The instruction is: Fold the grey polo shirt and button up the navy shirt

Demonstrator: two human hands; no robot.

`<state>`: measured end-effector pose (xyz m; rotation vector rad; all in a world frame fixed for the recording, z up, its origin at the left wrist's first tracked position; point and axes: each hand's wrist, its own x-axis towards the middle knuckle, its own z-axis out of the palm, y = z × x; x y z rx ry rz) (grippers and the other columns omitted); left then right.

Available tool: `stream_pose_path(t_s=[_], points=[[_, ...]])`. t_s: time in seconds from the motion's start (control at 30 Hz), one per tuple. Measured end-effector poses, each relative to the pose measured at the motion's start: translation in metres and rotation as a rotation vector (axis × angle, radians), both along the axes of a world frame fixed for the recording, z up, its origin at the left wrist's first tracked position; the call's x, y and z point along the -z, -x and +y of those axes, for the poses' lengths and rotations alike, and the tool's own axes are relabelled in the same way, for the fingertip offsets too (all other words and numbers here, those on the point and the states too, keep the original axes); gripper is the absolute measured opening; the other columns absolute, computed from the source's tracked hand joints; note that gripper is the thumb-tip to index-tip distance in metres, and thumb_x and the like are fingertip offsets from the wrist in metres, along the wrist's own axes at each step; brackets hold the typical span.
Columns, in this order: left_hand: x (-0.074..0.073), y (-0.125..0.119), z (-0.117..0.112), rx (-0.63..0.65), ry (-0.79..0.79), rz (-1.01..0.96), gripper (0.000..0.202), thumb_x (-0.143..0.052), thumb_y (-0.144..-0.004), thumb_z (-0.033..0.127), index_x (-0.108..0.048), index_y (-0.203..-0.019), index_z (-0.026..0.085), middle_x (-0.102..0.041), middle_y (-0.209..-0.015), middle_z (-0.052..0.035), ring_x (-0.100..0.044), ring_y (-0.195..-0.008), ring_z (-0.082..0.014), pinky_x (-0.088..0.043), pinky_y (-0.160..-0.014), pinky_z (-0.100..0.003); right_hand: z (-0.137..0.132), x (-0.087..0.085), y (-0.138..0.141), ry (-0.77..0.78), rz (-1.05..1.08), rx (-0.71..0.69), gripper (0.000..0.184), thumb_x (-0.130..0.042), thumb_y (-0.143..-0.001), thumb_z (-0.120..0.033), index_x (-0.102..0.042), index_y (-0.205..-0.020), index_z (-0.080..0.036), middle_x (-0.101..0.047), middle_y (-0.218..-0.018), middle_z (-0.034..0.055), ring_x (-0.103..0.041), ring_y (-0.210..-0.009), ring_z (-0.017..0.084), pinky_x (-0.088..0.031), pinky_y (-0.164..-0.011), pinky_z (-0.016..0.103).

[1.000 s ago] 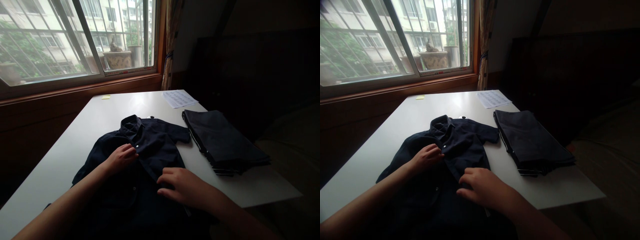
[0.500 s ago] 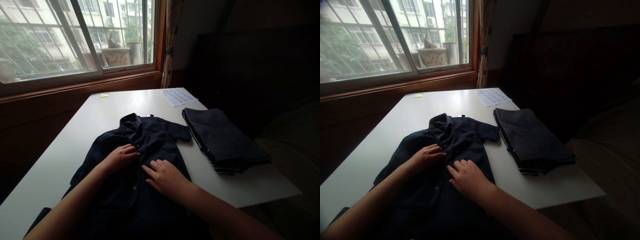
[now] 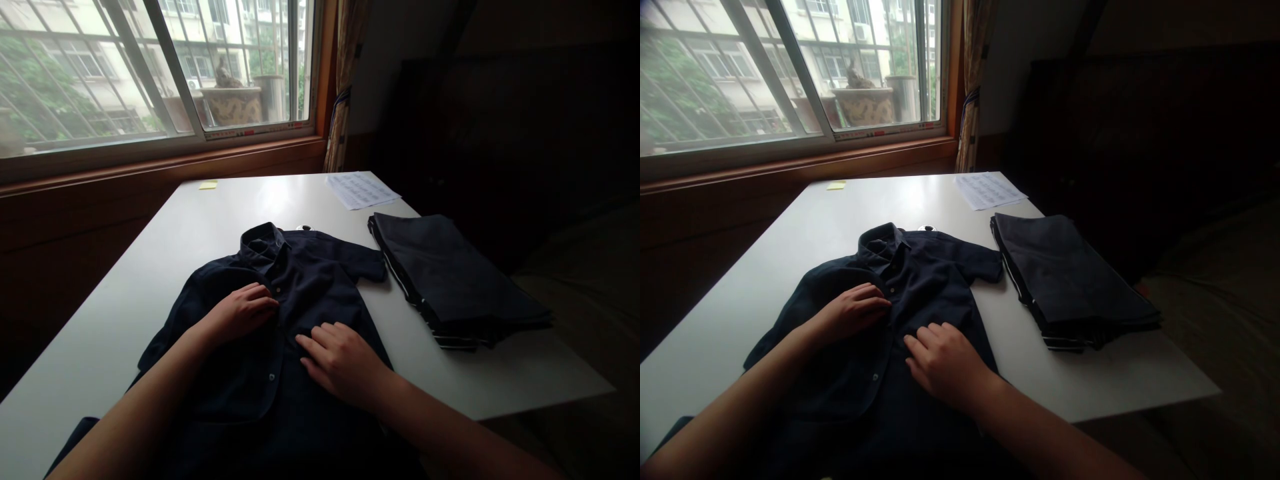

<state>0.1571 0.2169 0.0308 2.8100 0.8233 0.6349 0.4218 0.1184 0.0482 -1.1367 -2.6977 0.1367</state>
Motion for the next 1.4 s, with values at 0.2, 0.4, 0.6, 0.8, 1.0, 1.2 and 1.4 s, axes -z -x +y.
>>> stream_pose_path(t_s=[0.2,0.4,0.6,0.8,1.0,1.2,1.4], points=[[-0.002,0.000,0.000,0.006,0.040,-0.034,0.021,-0.060,-0.091,0.023,-0.067,-0.111,0.022,-0.065,-0.097,-0.0073,-0.061,-0.089,-0.0185,-0.053,-0.078,-0.031,0.001,-0.005,0.001,-0.007,-0.005,0.048,0.017,-0.056,-0.092,-0.027,-0.064,-0.103,-0.017,-0.063,-0.093,0.0067,-0.054,-0.087,0.021,-0.037,-0.075,0.035],[-0.007,0.000,-0.004,0.020,0.037,-0.026,0.029,-0.062,-0.090,0.024,-0.066,-0.119,0.025,-0.064,-0.103,-0.0075,-0.061,-0.091,-0.0182,-0.053,-0.079,-0.031,0.009,-0.006,-0.002,0.048,0.073,0.084,0.009,-0.055,-0.091,-0.018,-0.064,-0.091,-0.018,-0.061,-0.088,0.0043,-0.054,-0.084,0.019,-0.041,-0.075,0.031],[-0.007,-0.007,-0.012,0.033,-0.045,-0.021,0.032,-0.061,-0.092,0.028,-0.064,-0.124,0.032,-0.060,-0.112,-0.0070,-0.060,-0.094,-0.0171,-0.053,-0.077,-0.029,0.011,-0.019,-0.004,-0.001,0.141,0.054,0.010,-0.054,-0.092,-0.017,-0.064,-0.091,-0.018,-0.061,-0.086,0.0043,-0.054,-0.084,0.018,-0.041,-0.076,0.031],[-0.008,-0.015,-0.017,0.086,-0.241,-0.084,0.030,-0.062,-0.090,0.023,-0.063,-0.120,0.026,-0.062,-0.107,-0.0077,-0.058,-0.085,-0.0159,-0.052,-0.071,-0.030,0.000,-0.024,0.000,-0.260,0.004,-0.073,0.018,-0.048,-0.095,-0.011,-0.066,-0.099,-0.016,-0.061,-0.081,0.0058,-0.052,-0.078,0.020,-0.037,-0.068,0.036],[-0.004,-0.015,-0.020,0.072,-0.260,-0.151,0.005,-0.059,-0.090,0.015,-0.060,-0.088,0.019,-0.062,-0.079,-0.0020,-0.049,-0.062,-0.0107,-0.041,-0.056,-0.026,-0.008,-0.021,0.001,-0.319,0.008,-0.101,0.023,-0.048,-0.094,-0.006,-0.065,-0.108,-0.013,-0.064,-0.085,0.0075,-0.053,-0.077,0.021,-0.038,-0.067,0.037],[0.000,-0.010,-0.024,0.039,-0.221,-0.256,0.007,-0.058,-0.090,0.016,-0.054,-0.093,0.019,-0.055,-0.069,0.0017,-0.047,-0.058,-0.0106,-0.039,-0.054,-0.026,-0.017,-0.017,-0.006,-0.264,0.073,-0.069,0.024,-0.047,-0.095,-0.007,-0.064,-0.111,-0.013,-0.064,-0.086,0.0076,-0.055,-0.077,0.020,-0.043,-0.069,0.035],[-0.002,-0.007,-0.025,0.046,-0.212,-0.300,0.014,-0.063,-0.087,0.014,-0.055,-0.097,0.019,-0.055,-0.071,0.0012,-0.049,-0.059,-0.0106,-0.039,-0.055,-0.025,-0.023,-0.013,-0.012,-0.239,0.149,-0.057,0.023,-0.048,-0.095,-0.008,-0.064,-0.111,-0.013,-0.065,-0.086,0.0076,-0.058,-0.081,0.020,-0.049,-0.073,0.035]])
